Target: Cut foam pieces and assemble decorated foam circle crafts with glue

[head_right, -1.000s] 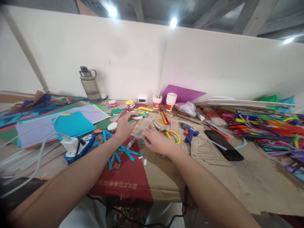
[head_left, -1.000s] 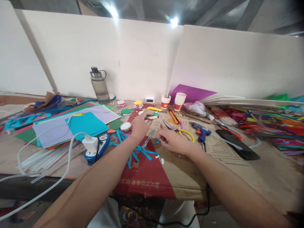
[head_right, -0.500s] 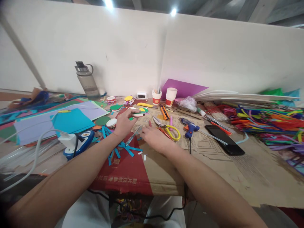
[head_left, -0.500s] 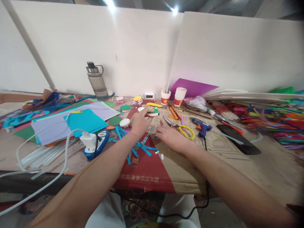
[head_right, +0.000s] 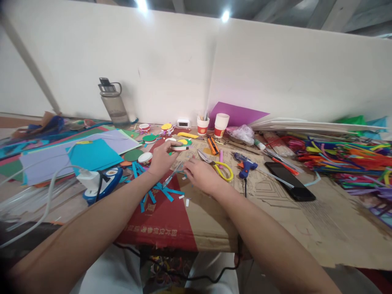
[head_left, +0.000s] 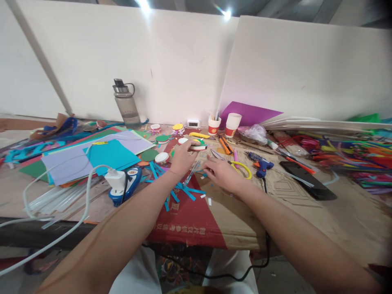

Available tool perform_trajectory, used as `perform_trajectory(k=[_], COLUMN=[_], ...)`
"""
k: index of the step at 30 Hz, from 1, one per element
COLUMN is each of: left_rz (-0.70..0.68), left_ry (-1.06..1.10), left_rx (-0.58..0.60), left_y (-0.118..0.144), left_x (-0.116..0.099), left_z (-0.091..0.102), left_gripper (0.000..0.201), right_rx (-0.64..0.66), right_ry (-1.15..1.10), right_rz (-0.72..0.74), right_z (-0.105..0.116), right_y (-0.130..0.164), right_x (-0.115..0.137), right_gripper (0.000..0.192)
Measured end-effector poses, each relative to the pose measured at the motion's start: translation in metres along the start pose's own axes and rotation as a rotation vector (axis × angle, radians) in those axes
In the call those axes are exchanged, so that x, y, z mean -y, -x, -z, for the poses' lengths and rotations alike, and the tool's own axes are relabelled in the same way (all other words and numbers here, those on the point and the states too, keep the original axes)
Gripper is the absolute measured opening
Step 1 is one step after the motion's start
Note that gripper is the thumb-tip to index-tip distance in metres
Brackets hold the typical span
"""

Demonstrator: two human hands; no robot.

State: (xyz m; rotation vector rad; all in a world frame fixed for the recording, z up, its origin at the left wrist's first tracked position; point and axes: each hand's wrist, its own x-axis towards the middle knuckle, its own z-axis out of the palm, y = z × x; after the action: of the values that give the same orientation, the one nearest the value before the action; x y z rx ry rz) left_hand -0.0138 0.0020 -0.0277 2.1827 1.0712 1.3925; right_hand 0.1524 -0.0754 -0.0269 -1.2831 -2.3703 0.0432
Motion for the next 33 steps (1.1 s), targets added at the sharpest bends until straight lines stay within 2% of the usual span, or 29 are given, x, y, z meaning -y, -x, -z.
perform_trajectory(k=[5,10,13,20,24,33], left_rz=[-0.015,-0.155,-0.217,-0.269,-0.266,-0.219], left_ry=[0.016,0.072,0.054,0.125,0.156,0.149], left_rx=[-0.004,0.042,0.090,0.162,0.227,0.239], left_y=[0.000,0.002,0.002,0.004,0.005,0.006], left_x=[-0.002,-0.005,-0.007,-0.011,-0.013,-0.013], left_z=[0.001,0.003,0.003,0.002,0.001,0.001], left_gripper=[0.027,0.024,0.022,0.013,0.014,0.017], right_rx=[-0.243,-0.522,-0.613,-0.632,-0.627,-0.598], right_ry=[-0.187,-0.361,-0.445,-0.478,-0.469,-0.512], right_rz=[-0.075,-0.179,-0.203,-0.204,-0.200,-0.228], right_z=[0.016,0.033,0.036,0.031,0.029,0.024], right_y=[0.005,0.009,0.009,0.007,0.006,0.004], right_x=[0.001,-0.006,-0.013,-0.011,-0.005,-0.001], right_gripper=[0.009,0.004,0.002,0.003,0.006,0.005])
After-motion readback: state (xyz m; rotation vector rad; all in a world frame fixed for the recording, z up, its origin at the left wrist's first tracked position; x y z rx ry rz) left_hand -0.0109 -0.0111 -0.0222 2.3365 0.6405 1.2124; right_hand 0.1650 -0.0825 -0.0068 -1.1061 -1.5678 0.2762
